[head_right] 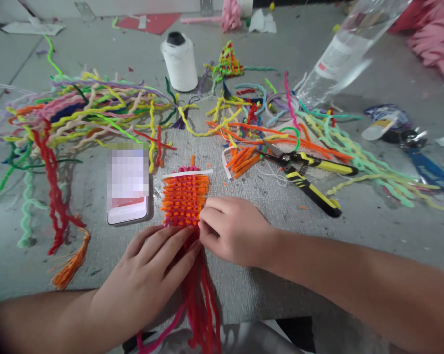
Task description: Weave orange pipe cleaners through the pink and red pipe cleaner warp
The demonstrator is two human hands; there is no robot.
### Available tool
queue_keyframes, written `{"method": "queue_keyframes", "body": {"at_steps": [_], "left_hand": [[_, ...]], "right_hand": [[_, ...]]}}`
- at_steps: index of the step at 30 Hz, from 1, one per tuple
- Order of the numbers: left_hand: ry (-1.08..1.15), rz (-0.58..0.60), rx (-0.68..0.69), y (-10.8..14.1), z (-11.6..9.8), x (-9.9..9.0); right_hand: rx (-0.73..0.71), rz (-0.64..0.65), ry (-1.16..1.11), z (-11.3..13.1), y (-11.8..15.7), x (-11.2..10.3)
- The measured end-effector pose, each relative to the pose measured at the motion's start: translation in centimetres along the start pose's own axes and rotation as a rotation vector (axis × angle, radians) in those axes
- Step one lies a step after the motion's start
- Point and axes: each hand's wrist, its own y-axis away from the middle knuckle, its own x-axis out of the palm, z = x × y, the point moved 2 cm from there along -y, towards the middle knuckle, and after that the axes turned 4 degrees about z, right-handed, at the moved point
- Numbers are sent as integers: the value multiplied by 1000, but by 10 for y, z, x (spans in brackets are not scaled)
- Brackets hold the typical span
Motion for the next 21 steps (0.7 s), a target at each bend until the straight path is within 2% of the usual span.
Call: {"method": "queue_keyframes", "body": {"at_steps": [6, 13, 17, 21], "left_hand": [[1, -31, -5, 0, -1, -1], [-11, -32, 1, 0, -1, 0], [-9, -46, 9, -1, -1, -1], [-14, -45, 8, -1, -2, -1]], "right_hand": [[-128, -2, -4, -1, -10, 1], [-98, 12, 51, -3, -9, 6], [-86, 84, 6, -9, -8, 3], [-199, 133, -43, -17, -5, -3]]}}
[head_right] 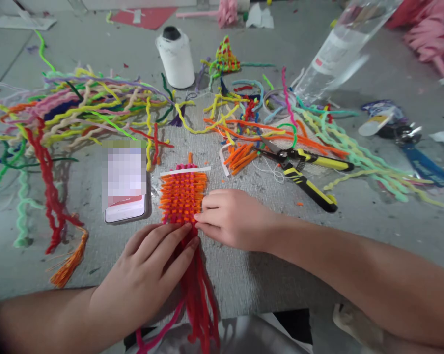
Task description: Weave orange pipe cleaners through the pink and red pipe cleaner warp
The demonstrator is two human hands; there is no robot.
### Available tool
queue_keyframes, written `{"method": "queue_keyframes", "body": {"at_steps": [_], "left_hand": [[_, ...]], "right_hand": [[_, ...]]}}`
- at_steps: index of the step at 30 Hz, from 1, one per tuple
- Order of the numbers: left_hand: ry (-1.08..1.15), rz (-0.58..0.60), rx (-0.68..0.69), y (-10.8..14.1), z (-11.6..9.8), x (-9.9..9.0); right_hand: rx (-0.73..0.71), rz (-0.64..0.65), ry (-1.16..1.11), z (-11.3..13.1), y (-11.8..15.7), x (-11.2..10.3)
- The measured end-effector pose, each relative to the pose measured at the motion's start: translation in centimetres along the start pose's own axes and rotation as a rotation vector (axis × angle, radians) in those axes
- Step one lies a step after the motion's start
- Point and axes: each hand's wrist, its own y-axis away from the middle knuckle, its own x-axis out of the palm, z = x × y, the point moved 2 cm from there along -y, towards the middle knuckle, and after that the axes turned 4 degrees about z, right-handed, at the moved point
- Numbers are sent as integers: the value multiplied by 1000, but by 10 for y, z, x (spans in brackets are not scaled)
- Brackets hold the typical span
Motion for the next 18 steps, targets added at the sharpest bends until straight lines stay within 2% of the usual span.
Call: {"method": "queue_keyframes", "body": {"at_steps": [4, 9, 15, 18], "left_hand": [[-2, -7, 10, 0, 0, 0], [1, 8, 12, 1, 1, 0], [0, 21, 4, 1, 1, -1], [0, 19, 3, 0, 1, -1]], "right_hand": [[-77, -37, 20, -1, 3, -1], [43, -19, -15, -1, 2, 1], [76, -95, -193, -6, 0, -1], [79, -107, -189, -8, -1, -1]]}}
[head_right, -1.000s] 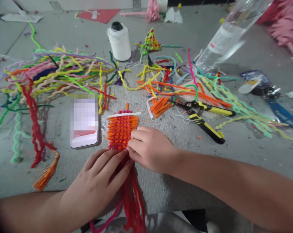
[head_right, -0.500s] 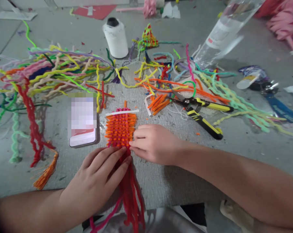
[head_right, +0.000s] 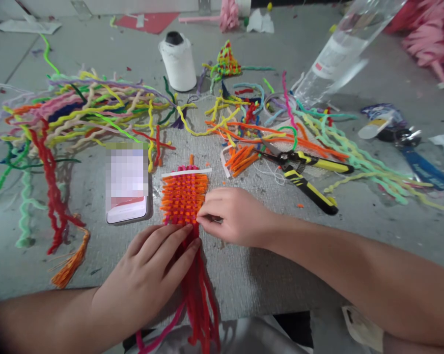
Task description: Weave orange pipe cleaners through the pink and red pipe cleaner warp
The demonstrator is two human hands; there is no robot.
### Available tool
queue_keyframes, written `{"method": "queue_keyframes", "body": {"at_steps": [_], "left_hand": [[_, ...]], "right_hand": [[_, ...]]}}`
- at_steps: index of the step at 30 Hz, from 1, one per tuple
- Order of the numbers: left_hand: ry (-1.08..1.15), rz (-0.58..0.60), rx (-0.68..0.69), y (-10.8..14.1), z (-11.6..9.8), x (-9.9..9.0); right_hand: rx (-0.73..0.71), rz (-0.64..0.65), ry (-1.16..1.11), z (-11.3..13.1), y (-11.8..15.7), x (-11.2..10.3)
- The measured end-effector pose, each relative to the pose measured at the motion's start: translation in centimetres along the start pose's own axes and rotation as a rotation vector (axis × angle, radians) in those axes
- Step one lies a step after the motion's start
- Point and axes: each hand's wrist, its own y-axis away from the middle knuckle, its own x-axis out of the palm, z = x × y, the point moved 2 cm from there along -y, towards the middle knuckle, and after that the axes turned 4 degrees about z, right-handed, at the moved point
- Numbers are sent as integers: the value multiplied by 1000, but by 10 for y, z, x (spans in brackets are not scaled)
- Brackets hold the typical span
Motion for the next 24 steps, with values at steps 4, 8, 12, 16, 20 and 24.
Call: {"method": "queue_keyframes", "body": {"at_steps": [4, 8, 12, 16, 20, 24], "left_hand": [[7, -2, -3, -1, 1, 0], [23, 25, 13, -2, 1, 1], [7, 68, 7, -2, 2, 4], [18, 90, 40, -2, 4, 5], [13, 109, 65, -4, 6, 4], [-34, 128, 81, -5, 6, 2]], "right_hand": [[20, -7, -14, 0, -1, 0], [72, -23, -20, -4, -3, -1], [79, 60, 54, -7, -4, -1], [31, 169, 201, -3, -5, -2], [10, 285, 377, 0, -5, -3], [-21, 242, 320, -2, -4, -4]]}}
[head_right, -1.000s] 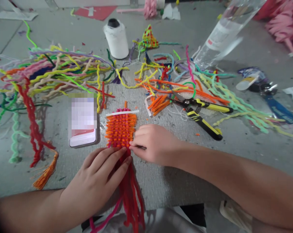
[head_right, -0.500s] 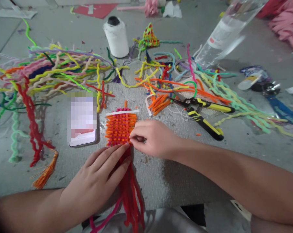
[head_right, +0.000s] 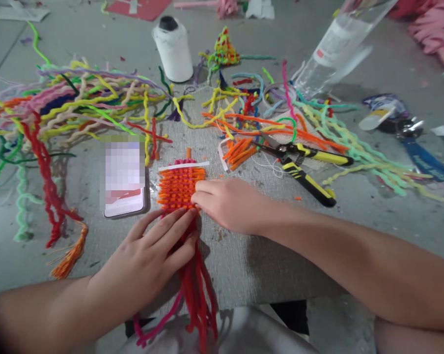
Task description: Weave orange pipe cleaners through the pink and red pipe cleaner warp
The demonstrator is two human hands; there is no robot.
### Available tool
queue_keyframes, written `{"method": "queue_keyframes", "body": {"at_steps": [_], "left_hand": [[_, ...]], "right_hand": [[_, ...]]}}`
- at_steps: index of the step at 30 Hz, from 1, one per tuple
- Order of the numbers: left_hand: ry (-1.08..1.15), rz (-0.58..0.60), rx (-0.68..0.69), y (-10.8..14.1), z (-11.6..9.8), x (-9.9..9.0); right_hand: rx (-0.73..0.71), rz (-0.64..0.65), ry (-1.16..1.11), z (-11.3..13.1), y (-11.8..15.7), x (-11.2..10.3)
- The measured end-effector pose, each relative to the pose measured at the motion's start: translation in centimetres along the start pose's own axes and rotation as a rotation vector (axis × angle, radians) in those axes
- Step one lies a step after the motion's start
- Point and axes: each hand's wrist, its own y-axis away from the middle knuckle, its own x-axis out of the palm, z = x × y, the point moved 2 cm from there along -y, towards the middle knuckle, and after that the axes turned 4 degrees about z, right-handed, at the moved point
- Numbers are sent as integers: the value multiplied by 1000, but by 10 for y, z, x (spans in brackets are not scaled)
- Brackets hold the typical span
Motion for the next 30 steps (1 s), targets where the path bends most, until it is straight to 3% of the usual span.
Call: {"method": "queue_keyframes", "body": {"at_steps": [6, 12, 25, 30], "left_hand": [[-59, 57, 14, 0, -1, -4], [-108, 74, 40, 0, -5, -6], [-82, -17, -73, 17, -22, -3], [-55, -23, -59, 18, -23, -3]], "right_hand": [[-65, -58, -43, -3, 1, 1], [-3, -45, -121, -4, 0, 1], [-49, -65, -41, -3, 2, 0], [-56, -83, -14, 1, 1, 0]]}}
